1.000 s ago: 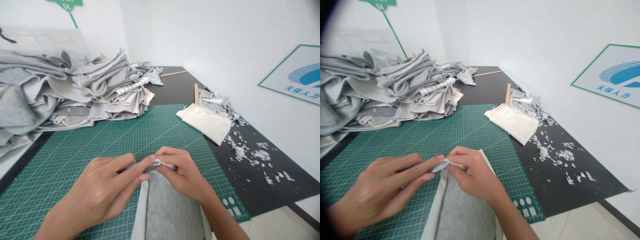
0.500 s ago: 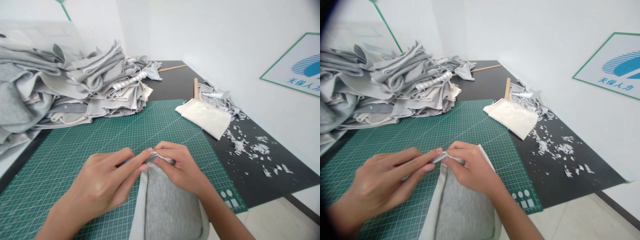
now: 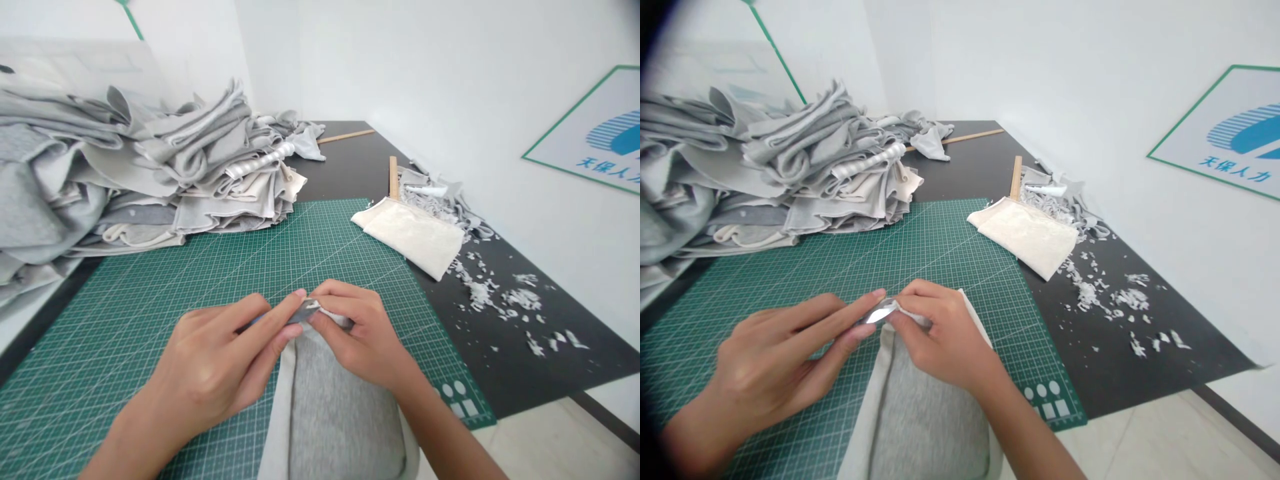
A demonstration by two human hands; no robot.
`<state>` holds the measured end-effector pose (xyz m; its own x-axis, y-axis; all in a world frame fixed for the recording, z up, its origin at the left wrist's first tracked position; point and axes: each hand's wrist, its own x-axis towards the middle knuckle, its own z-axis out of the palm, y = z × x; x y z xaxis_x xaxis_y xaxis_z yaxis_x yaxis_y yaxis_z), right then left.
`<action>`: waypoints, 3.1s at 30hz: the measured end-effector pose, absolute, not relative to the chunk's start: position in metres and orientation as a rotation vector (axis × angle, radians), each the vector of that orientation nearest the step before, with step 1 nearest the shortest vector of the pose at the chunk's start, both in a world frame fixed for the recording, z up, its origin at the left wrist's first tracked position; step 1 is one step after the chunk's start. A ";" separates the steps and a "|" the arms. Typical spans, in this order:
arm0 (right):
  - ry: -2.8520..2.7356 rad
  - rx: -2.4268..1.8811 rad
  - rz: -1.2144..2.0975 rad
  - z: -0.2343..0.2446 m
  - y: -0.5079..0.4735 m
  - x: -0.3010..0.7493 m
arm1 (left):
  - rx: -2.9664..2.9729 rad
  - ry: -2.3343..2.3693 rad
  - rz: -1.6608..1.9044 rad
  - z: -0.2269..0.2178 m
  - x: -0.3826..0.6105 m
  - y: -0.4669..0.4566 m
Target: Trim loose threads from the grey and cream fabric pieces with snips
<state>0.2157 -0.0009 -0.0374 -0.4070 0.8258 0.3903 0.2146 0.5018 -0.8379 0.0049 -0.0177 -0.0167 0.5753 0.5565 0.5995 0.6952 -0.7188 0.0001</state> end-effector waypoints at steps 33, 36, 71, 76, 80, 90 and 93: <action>-1.925 -0.910 0.667 -0.046 -0.001 0.211 | -2.658 -1.194 -0.983 -0.020 0.016 -0.017; -1.924 -0.920 0.664 -0.046 -0.001 0.210 | -2.640 -1.165 -0.996 -0.023 0.016 -0.016; -1.851 -0.890 0.635 -0.056 0.000 0.204 | -2.666 -1.246 -1.193 -0.033 0.028 -0.014; -1.836 -0.891 0.646 -0.055 0.000 0.204 | -2.615 -1.215 -1.192 -0.034 0.028 -0.015; -1.833 -0.889 0.639 -0.055 -0.001 0.203 | -2.609 -1.244 -1.217 -0.037 0.030 -0.016; -1.810 -0.923 0.577 -0.058 -0.003 0.200 | -2.672 -1.367 -1.381 -0.038 0.033 -0.016; -1.812 -0.916 0.577 -0.059 -0.003 0.200 | -2.672 -1.350 -1.372 -0.038 0.033 -0.017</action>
<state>0.1998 -0.0032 -0.0591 -0.2288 0.7988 0.5564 0.3297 0.6014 -0.7277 0.0334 -0.0168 -0.0379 0.3209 0.7242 0.6103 0.5986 -0.6545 0.4619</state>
